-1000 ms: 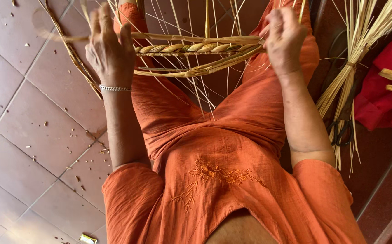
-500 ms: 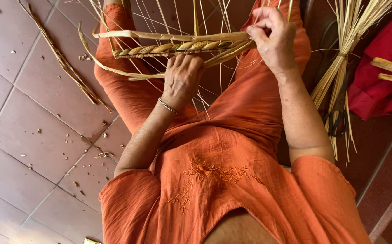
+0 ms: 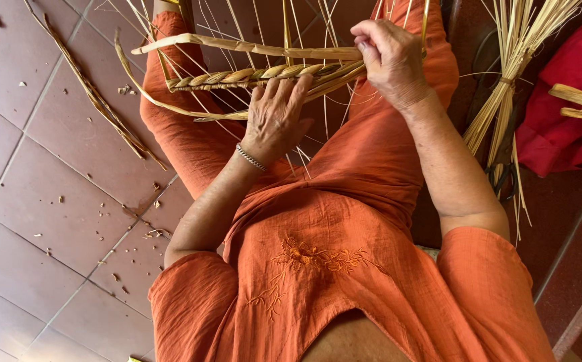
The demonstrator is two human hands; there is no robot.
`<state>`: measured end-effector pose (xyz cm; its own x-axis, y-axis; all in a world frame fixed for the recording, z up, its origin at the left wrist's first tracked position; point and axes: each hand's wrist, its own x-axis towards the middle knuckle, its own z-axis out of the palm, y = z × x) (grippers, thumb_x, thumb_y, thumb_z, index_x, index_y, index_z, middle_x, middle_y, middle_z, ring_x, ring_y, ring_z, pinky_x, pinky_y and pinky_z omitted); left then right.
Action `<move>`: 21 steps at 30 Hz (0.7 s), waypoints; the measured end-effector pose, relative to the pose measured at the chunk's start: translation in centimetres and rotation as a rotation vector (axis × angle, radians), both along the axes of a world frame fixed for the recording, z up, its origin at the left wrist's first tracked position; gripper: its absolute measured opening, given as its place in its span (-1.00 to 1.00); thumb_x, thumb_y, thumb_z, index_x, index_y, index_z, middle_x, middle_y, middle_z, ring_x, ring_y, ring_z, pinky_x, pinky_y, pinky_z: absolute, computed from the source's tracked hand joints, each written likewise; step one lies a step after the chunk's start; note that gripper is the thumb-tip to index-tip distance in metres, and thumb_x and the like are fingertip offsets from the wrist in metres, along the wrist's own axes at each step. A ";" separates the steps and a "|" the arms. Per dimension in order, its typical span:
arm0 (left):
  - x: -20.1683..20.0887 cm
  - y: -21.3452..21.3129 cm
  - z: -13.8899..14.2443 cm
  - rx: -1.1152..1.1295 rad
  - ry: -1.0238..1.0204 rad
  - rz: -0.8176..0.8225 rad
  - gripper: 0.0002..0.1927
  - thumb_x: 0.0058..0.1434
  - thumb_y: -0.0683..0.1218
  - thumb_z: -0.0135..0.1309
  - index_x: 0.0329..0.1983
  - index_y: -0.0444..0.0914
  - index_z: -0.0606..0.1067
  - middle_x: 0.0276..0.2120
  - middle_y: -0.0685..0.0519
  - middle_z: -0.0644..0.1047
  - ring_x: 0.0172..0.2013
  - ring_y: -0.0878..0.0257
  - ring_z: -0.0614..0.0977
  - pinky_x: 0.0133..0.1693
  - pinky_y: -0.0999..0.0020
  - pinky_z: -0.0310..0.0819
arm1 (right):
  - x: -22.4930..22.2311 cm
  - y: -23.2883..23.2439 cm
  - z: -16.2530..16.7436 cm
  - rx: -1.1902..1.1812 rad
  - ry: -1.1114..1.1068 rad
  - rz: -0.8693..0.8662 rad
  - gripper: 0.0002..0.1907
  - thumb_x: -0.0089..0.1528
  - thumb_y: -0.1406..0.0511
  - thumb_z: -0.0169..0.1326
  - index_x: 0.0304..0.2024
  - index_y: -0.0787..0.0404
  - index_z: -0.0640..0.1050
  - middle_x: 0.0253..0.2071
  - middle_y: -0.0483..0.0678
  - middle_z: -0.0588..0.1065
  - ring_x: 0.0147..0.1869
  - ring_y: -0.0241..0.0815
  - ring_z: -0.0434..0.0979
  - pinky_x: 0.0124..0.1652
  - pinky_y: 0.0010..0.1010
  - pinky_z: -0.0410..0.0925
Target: The person sits on a tiled floor weaving palm leaf strips around a rectangular frame, braiding a decorative plaited border along one edge by hand. They fold, twist, and tuck the strips in sequence, and near the end reach for a pair of scissors lying beside them.
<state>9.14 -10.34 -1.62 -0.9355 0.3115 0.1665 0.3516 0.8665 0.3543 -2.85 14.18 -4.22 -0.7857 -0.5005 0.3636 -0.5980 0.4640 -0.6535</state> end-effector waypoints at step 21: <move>-6.2 3.5 -2.5 -0.035 -0.020 0.065 -0.86 0.46 -0.16 0.24 -0.04 -0.16 0.48 -0.25 0.05 0.58 -0.14 0.16 0.56 -0.13 0.24 0.56 | -0.6 1.4 2.7 -0.011 -0.503 0.148 -0.94 0.45 0.42 0.13 -0.02 0.27 0.55 -0.21 -0.06 0.61 -0.14 -0.27 0.67 -0.13 -0.45 0.56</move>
<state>2.95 -6.87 -4.09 -0.9571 0.2549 0.1380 0.2871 0.8994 0.3297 -3.46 15.56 -1.47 -0.7856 -0.6178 -0.0345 -0.2681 0.3902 -0.8808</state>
